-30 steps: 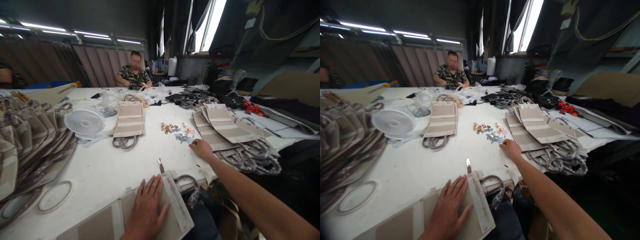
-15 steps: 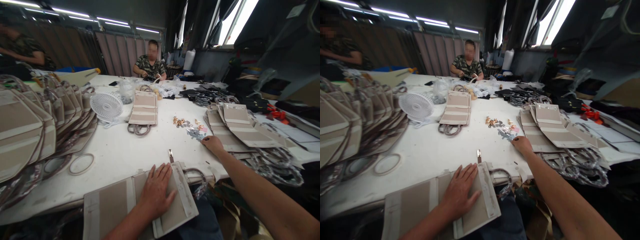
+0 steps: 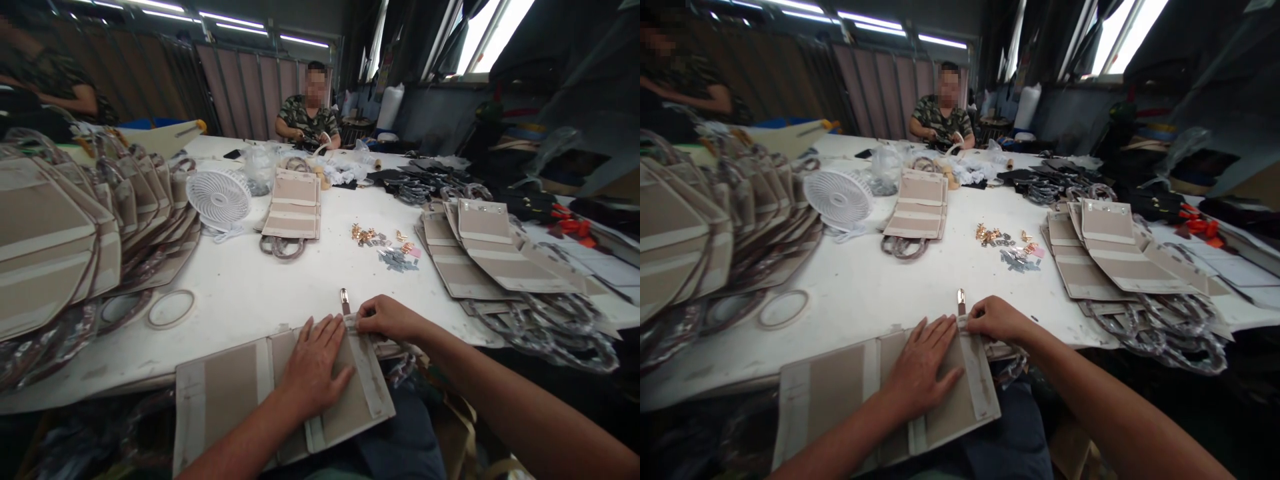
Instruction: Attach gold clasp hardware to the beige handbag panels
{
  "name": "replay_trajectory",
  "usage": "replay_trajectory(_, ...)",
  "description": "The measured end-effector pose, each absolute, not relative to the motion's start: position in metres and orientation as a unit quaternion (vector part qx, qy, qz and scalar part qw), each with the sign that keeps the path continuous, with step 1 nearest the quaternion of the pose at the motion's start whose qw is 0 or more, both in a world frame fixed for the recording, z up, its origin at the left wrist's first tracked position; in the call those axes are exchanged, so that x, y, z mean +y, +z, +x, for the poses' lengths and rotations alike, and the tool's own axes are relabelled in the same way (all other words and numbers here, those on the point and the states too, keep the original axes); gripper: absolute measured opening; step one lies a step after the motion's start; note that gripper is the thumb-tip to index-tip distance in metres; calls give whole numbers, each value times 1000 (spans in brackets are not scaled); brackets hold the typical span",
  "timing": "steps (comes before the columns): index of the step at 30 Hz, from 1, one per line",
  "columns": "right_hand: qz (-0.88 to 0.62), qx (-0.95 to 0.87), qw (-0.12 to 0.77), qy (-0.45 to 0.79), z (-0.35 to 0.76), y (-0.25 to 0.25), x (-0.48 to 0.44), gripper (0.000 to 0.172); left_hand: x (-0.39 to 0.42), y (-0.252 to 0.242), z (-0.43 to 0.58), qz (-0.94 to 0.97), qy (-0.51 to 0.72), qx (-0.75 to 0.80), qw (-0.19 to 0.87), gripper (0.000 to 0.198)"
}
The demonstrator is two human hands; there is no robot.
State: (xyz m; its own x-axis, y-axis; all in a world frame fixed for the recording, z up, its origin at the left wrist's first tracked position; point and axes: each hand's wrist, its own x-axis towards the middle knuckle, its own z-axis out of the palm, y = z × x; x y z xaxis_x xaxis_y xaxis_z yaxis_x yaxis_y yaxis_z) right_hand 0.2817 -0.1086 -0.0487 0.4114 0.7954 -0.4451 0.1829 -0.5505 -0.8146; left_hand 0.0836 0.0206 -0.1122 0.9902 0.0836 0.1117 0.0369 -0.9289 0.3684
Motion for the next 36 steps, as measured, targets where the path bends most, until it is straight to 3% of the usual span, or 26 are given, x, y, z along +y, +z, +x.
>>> replay_trajectory(11, -837, -390, 268, 275, 277, -63, -101, 7, 20, -110, 85, 972, 92, 35, 215, 78)
replay_trajectory(17, -854, -421, 247, 177, 267, -77, -109, 10, 26, -108, 103, 950, 160, 54, 263, 39)
replay_trajectory(22, -837, -417, 280, 216, 270, -69, -111, 9, 31, -105, 119, 942, 176, 88, 272, 16)
replay_trajectory(24, -826, -396, 318, 243, 272, -57, -113, 7, 30, -103, 121, 942, 173, 100, 270, 14)
replay_trajectory(26, -812, -345, 400, 249, 274, -43, -115, 18, 29, -101, 122, 942, 167, 107, 270, 12)
replay_trajectory(31, -594, -188, 758, 192, 276, -25, -105, 45, 29, -100, 124, 939, 157, 122, 280, 9)
replay_trajectory(36, -467, -111, 855, 198, 275, -43, -89, 46, 30, -101, 125, 934, 158, 130, 291, 10)
